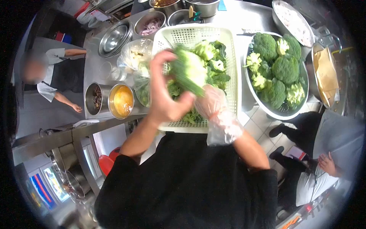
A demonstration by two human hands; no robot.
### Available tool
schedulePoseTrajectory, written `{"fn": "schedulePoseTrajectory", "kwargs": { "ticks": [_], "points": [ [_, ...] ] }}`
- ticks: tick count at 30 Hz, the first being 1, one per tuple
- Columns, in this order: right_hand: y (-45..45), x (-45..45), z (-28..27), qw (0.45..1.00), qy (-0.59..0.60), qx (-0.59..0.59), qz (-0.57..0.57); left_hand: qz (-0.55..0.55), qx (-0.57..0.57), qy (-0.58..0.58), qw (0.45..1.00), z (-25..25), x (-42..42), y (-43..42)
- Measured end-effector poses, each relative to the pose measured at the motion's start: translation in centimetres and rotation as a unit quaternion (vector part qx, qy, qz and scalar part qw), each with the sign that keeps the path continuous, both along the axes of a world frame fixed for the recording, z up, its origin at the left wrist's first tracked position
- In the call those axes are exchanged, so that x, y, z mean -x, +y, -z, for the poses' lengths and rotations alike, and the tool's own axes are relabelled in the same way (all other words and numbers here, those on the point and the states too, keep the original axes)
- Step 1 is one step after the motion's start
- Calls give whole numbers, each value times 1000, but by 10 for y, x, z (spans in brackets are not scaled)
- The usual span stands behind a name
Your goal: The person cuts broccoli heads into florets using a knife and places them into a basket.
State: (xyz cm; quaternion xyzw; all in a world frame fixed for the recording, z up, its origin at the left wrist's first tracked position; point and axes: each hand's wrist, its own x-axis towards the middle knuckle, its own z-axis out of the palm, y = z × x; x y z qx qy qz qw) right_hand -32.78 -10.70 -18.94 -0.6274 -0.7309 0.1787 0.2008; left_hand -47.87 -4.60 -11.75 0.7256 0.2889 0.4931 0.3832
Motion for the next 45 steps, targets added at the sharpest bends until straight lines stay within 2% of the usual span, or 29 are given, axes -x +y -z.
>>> {"fn": "schedulePoseTrajectory", "kwargs": {
  "ticks": [2,3,4,6,7,9,10,12,13,14,16,18,20,22,25,26,28,30,32,33,36,37,38,39,41,42,43,44,45],
  "points": [
    [-3,8,-33,989,-57,105,89,-37,72,-67,994,9,33,32],
    [-5,4,-36,989,-57,104,86,24,200,-180,963,10,50,42],
    [-9,-2,-37,987,-86,101,89,70,302,-295,904,10,68,39],
    [-21,-11,-27,985,-108,102,89,65,428,-416,800,33,91,45],
    [-24,-14,-12,989,-132,20,57,56,425,-416,802,43,95,42],
    [-18,-9,-25,993,-108,-10,41,45,482,-485,728,53,94,37],
    [-11,-11,-28,994,-108,-14,30,38,475,-491,729,57,97,37],
    [2,-23,-34,990,-105,-90,3,247,472,-552,642,65,95,33],
    [14,-29,-46,991,-123,-40,26,223,469,-526,673,66,93,30],
    [32,-42,-43,992,-120,-39,29,227,471,-530,667,68,91,27],
    [71,-67,-11,959,-213,-189,-11,240,472,-519,671,69,92,22],
    [107,-71,6,946,-250,-203,-34,217,479,-510,680,84,95,16],
    [132,-54,7,949,-301,-69,-66,217,500,-545,638,96,97,6],
    [155,-44,30,951,-292,32,-96,185,528,-519,646,100,98,-5],
    [178,-60,86,980,-136,-95,-110,128,548,-524,639,108,96,-19],
    [184,-65,95,977,-144,-110,-112,124,542,-520,649,111,96,-24],
    [190,-67,103,968,-202,-99,-108,111,549,-552,618,114,96,-30],
    [174,-65,70,969,-228,-35,-84,117,548,-558,612,117,97,-30],
    [155,-70,53,997,-69,-14,-21,139,556,-520,633,108,89,-27],
    [142,-67,16,993,-97,58,26,180,543,-535,622,104,83,-25],
    [91,-93,-19,975,-95,-198,41,224,532,-550,604,109,74,-16],
    [65,-96,-42,964,-132,-210,94,215,533,-507,642,111,70,-14],
    [46,-99,-63,964,-161,-115,177,198,532,-463,681,114,70,-14],
    [29,-113,-66,961,-150,-174,154,137,465,-323,813,142,74,-18],
    [14,-118,-83,935,-138,63,321,114,517,-310,790,169,84,-11],
    [3,-132,-75,921,-238,81,298,140,538,-372,743,155,73,-9],
    [-12,-161,-54,926,-276,8,258,164,559,-431,690,141,62,-6],
    [-11,-146,-67,920,-226,64,313,167,506,-403,744,115,47,-2],
    [-14,-134,-76,932,-156,51,324,166,503,-402,747,104,42,0]
  ]
}}
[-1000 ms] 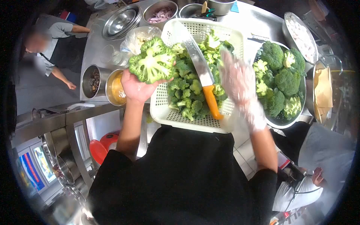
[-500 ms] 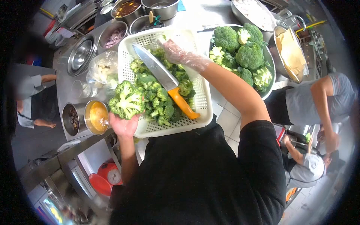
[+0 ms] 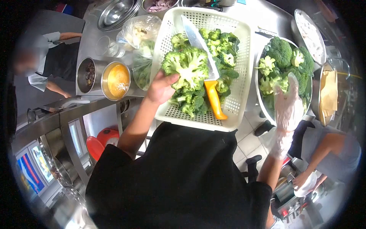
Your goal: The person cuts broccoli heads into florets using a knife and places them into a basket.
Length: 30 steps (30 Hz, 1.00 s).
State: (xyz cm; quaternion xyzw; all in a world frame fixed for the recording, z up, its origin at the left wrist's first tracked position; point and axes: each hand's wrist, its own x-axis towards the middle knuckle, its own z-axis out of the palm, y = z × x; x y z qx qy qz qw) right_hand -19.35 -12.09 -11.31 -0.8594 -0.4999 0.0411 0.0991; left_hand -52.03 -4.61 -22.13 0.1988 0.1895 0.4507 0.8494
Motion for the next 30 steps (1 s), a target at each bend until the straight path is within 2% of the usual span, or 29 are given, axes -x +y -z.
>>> {"fn": "schedulePoseTrajectory", "kwargs": {
  "ticks": [1,3,4,5,7,8,10,11,12,14,17,18,19,22,23,25,27,29,30],
  "points": [
    [-4,10,-5,997,62,-35,13,-13,-24,27,999,-8,-5,-1],
    [-4,29,9,936,259,-212,-112,-17,-46,55,997,-12,-11,-3],
    [1,45,12,885,415,-191,-91,-16,-57,59,996,-12,-11,-2],
    [11,64,6,855,475,-156,-137,-17,-71,63,995,-12,-11,-2],
    [28,95,-2,820,534,-78,-190,-24,-72,65,995,-16,-13,-4],
    [32,106,6,774,604,-60,-179,-32,-92,82,992,-17,-13,-6],
    [45,122,27,735,625,-101,-241,-53,-125,118,984,-21,-12,-11],
    [50,129,30,762,576,-112,-273,-62,-126,120,983,-21,-10,-11],
    [52,134,32,758,578,-108,-282,-87,-165,158,970,-21,-7,-11],
    [53,145,34,809,524,-112,-242,-140,-208,211,945,-23,-3,-13],
    [54,155,48,830,482,-158,-233,-188,-216,240,928,-23,4,-18],
    [56,160,47,820,473,-205,-249,-228,-250,288,896,-24,5,-18],
    [57,162,49,818,475,-202,-256,-236,-248,290,894,-25,9,-18],
    [62,161,54,812,408,-298,-293,-232,-216,311,896,-29,16,-17],
    [63,159,48,810,408,-297,-299,-221,-141,266,927,-32,19,-18],
    [64,153,28,868,304,-284,-271,-194,11,169,966,-34,25,-18],
    [72,136,17,877,96,-293,-370,-205,31,160,965,-29,30,-18],
    [68,133,18,881,130,-277,-361,-107,79,67,989,-25,38,-15],
    [65,136,12,878,163,-227,-388,-57,59,57,995,-26,41,-15]
  ]
}}
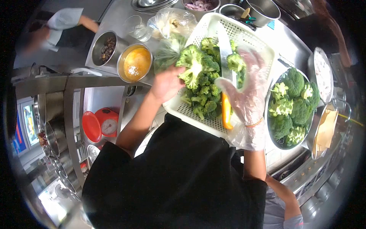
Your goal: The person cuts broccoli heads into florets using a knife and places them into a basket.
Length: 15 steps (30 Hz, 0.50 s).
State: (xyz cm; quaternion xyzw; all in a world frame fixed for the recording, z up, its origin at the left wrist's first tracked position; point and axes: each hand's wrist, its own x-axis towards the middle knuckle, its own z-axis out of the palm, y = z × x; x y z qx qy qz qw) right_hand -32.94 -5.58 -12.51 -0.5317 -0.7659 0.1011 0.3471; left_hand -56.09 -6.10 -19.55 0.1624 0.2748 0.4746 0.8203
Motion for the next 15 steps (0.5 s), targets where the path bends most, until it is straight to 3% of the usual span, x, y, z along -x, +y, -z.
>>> {"fn": "schedulePoseTrajectory", "kwargs": {
  "ticks": [1,2,3,6,8,9,10,12,13,14,15],
  "points": [
    [-3,2,-5,998,5,52,-37,9,2,-2,1000,-2,-2,0],
    [-4,2,-7,987,52,118,-92,38,-63,33,997,-4,-5,1],
    [-4,8,-11,987,23,122,-100,67,-130,67,987,-6,-8,2],
    [-7,9,-3,983,35,151,-101,77,-123,56,988,-2,-13,7],
    [-14,8,6,965,159,203,-50,25,-124,41,991,-7,-15,5],
    [-22,2,22,965,159,203,-52,23,-124,42,991,-6,-14,6],
    [-33,-8,44,987,98,127,-30,27,-106,-33,993,-2,-11,7],
    [-58,-8,51,995,-40,90,11,56,-105,-143,983,8,1,9],
    [-72,-6,47,984,-117,130,32,54,-102,-137,984,11,6,8],
    [-79,3,35,966,-91,233,59,42,-108,-148,982,11,8,7],
    [-81,7,40,966,-88,237,61,33,-114,-161,980,12,7,8]
  ]
}}
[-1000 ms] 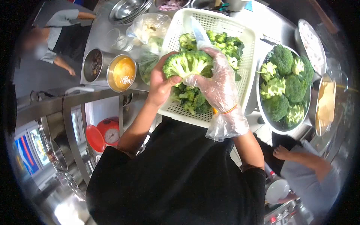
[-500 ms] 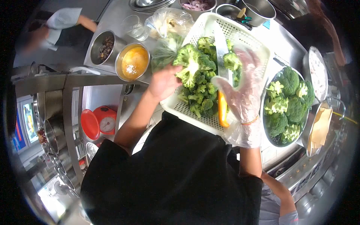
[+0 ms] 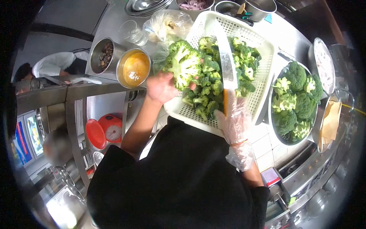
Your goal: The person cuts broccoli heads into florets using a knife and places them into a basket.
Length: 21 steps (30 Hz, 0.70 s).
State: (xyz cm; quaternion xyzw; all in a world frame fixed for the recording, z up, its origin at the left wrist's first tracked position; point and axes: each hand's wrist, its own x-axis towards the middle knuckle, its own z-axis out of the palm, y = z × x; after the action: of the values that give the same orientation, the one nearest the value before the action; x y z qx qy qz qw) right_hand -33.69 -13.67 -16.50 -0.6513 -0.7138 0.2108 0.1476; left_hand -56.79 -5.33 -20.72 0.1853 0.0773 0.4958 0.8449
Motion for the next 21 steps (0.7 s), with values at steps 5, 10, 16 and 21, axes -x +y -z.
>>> {"fn": "schedulePoseTrajectory", "kwargs": {
  "ticks": [5,10,16,21],
  "points": [
    [-1,4,18,994,-73,70,33,3,5,-37,999,-3,5,3],
    [-4,2,24,995,-86,26,40,-49,6,88,995,9,11,8],
    [-3,4,34,992,-53,6,113,-195,-23,257,946,-1,7,4],
    [-1,-33,4,991,58,-109,42,-283,-116,429,850,-7,13,1]
  ]
}}
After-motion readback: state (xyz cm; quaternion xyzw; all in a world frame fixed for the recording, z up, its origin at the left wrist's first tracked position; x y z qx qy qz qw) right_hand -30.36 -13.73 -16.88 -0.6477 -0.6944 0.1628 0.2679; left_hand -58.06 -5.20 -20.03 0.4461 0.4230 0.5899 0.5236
